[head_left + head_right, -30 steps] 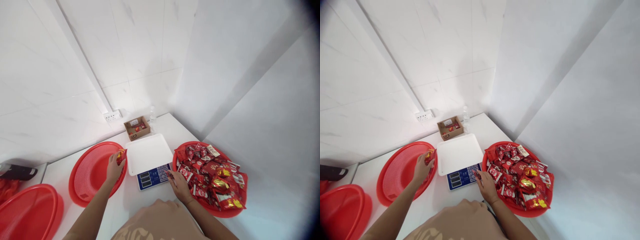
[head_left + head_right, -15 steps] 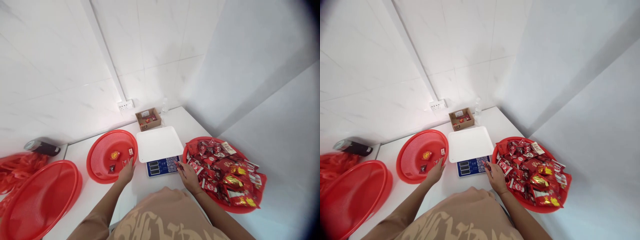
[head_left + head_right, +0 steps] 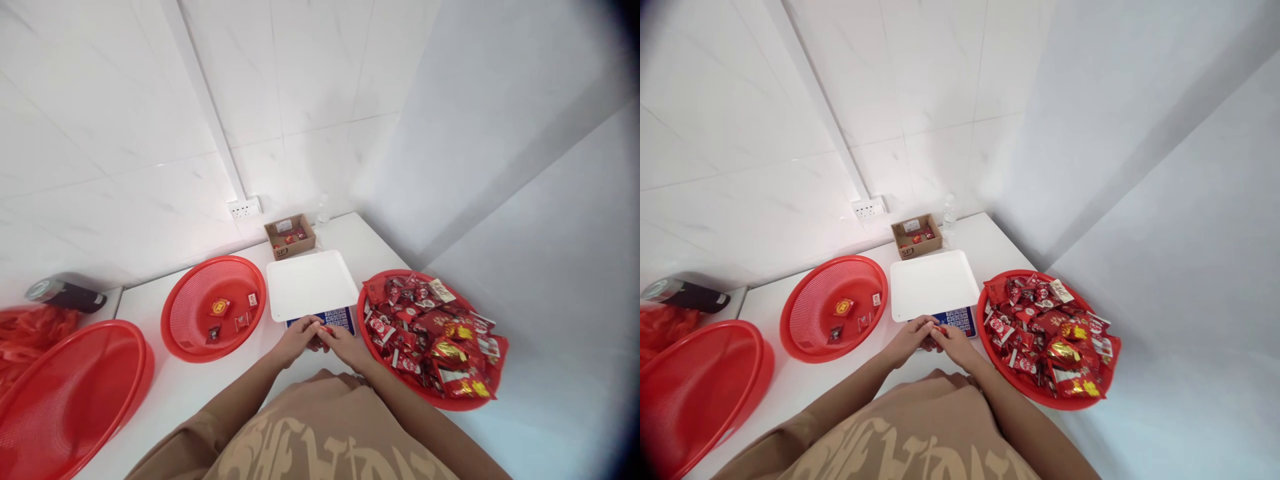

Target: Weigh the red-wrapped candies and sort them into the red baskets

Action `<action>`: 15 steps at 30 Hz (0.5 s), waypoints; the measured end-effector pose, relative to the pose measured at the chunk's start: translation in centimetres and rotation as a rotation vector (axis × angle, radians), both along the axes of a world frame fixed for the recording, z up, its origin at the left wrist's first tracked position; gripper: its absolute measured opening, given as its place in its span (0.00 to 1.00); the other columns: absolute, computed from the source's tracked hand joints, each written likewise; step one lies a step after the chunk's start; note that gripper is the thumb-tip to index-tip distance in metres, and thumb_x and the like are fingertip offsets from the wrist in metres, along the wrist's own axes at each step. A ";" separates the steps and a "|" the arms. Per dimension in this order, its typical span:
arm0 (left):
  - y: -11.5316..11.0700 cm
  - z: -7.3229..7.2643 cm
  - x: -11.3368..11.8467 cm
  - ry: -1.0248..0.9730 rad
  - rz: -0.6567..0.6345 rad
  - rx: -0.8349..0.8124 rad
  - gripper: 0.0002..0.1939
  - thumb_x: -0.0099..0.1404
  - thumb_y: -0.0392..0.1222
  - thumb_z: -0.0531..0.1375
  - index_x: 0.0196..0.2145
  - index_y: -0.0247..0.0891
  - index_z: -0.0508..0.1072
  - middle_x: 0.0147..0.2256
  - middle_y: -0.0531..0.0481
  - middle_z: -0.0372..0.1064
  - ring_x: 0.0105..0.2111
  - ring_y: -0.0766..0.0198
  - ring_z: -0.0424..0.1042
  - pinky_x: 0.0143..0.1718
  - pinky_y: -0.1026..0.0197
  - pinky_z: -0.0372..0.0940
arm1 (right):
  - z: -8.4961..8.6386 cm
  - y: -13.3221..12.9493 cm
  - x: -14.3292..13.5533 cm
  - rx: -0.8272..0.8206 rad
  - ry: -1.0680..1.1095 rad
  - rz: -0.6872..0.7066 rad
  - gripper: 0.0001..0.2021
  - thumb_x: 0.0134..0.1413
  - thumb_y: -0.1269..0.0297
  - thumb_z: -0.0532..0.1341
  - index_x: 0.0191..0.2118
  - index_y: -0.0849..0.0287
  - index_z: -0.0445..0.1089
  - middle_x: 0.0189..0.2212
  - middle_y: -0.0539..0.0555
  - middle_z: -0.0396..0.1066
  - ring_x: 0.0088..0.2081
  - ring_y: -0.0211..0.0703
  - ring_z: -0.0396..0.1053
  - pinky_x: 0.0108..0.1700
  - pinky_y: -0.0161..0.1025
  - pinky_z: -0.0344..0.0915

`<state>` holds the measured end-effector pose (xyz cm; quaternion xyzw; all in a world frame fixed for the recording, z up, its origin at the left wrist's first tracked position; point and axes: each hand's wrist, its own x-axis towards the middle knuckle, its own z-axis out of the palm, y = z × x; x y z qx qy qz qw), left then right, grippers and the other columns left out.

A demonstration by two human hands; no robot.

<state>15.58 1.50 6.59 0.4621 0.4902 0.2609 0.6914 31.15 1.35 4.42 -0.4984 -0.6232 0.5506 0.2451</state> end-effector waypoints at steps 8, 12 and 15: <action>3.1 -1.2 0.0 -0.121 0.326 -0.191 0.08 0.59 0.41 0.60 0.34 0.37 0.65 0.30 0.51 0.70 0.26 0.72 0.70 0.35 0.64 0.67 | -1.1 -0.6 4.8 0.044 -0.032 -0.304 0.16 0.54 0.51 0.52 0.28 0.58 0.67 0.25 0.51 0.71 0.31 0.40 0.68 0.36 0.37 0.64; 5.7 -1.8 -0.6 -0.194 0.567 -0.173 0.19 0.60 0.31 0.58 0.48 0.42 0.60 0.38 0.49 0.70 0.35 0.69 0.73 0.44 0.60 0.67 | -3.1 -0.6 9.8 0.158 -0.265 -0.539 0.13 0.53 0.57 0.52 0.36 0.59 0.70 0.35 0.55 0.73 0.38 0.45 0.70 0.44 0.44 0.64; 6.3 -2.1 -1.0 -0.193 0.626 -0.231 0.29 0.60 0.31 0.57 0.56 0.44 0.53 0.42 0.47 0.70 0.38 0.67 0.74 0.46 0.58 0.67 | -5.0 -0.9 12.8 0.213 -0.522 -0.554 0.15 0.52 0.62 0.54 0.44 0.60 0.70 0.43 0.60 0.71 0.46 0.50 0.68 0.49 0.47 0.62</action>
